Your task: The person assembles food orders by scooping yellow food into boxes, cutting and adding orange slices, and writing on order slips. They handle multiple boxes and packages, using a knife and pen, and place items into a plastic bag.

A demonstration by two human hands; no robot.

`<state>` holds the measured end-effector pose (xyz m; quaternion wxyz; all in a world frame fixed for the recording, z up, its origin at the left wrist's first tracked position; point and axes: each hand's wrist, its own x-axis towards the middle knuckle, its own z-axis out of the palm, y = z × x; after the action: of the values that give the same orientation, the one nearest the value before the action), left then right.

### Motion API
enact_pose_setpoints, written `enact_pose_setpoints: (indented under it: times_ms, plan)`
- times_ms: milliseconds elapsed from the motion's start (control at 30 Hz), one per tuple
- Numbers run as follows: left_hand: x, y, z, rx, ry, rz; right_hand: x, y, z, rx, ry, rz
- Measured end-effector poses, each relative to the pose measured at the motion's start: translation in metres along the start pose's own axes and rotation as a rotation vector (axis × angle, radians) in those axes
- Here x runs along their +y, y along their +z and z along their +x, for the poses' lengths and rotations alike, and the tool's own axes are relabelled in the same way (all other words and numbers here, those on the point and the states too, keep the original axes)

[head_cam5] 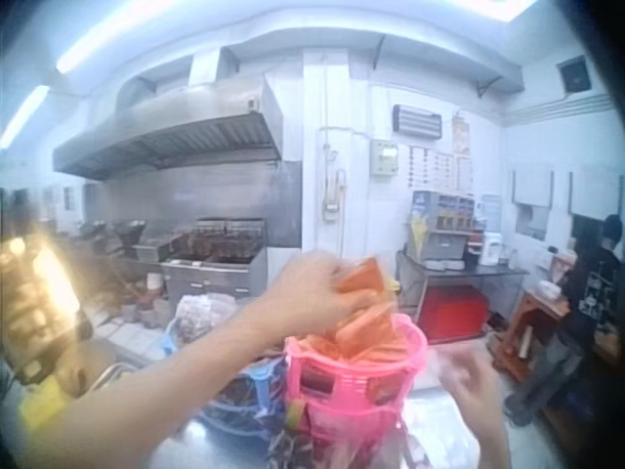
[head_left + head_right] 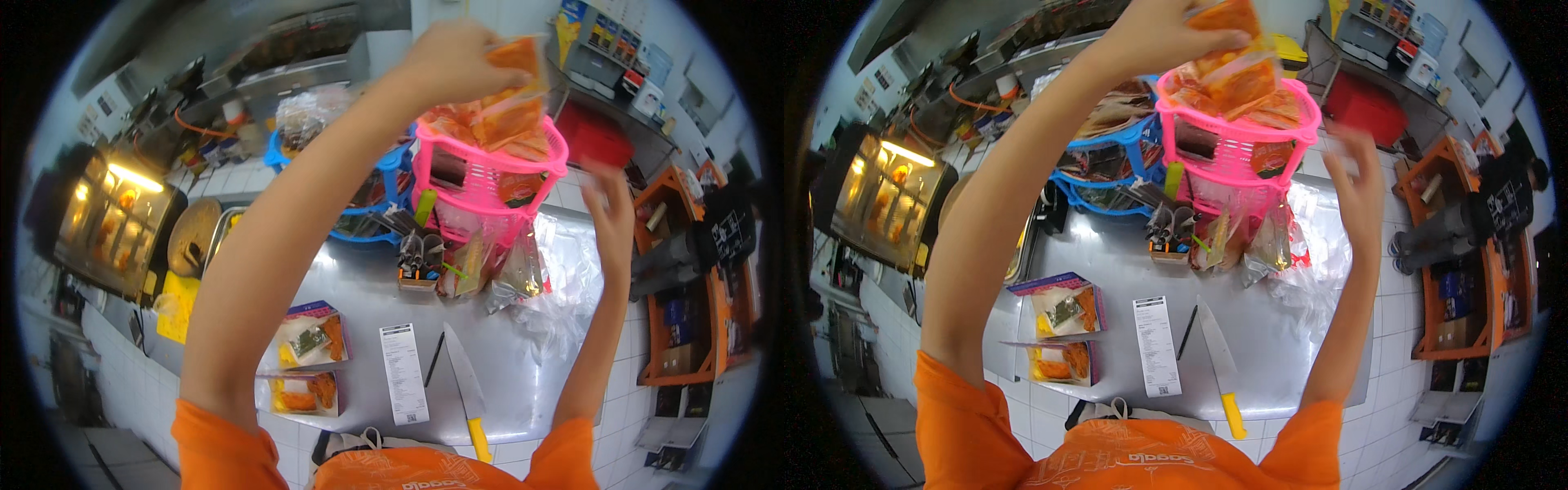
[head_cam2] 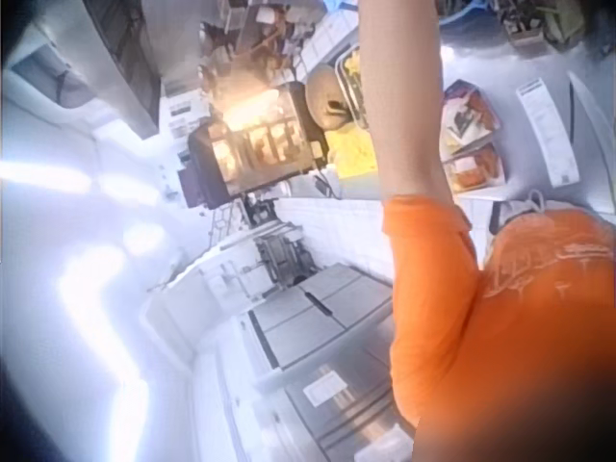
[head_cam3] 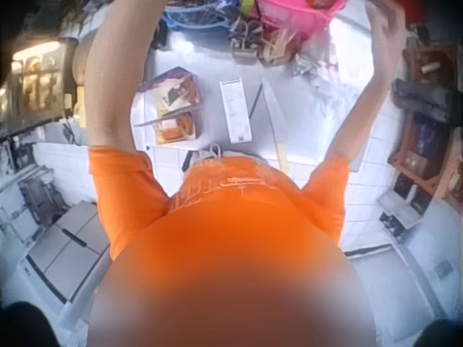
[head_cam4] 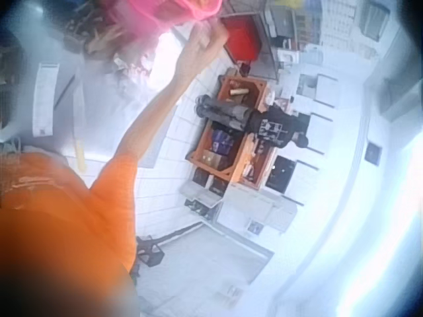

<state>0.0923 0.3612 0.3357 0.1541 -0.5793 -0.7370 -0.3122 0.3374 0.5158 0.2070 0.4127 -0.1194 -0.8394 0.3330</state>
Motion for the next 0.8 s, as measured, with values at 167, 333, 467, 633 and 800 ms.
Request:
enact_pose_setpoints:
  times_ms: [167,333,467,633,800]
  plan:
    - [0.020,-0.014,-0.005,0.062,0.069,0.007,0.026,-0.017,-0.202,-0.405,0.683,-0.134]
    - [0.040,-0.011,-0.009,0.086,0.086,0.080,-0.010,0.026,-0.380,-0.702,1.080,-0.101]
    - [0.050,-0.003,-0.007,0.106,0.129,0.138,-0.046,0.065,-0.442,-0.370,0.818,-0.385]
    - [0.061,0.001,-0.007,0.091,0.181,0.199,-0.051,0.051,-0.445,-0.302,0.940,-0.376]
    - [0.066,0.000,-0.015,0.179,0.225,0.236,-0.053,-0.002,-0.427,-0.255,0.922,-0.494]
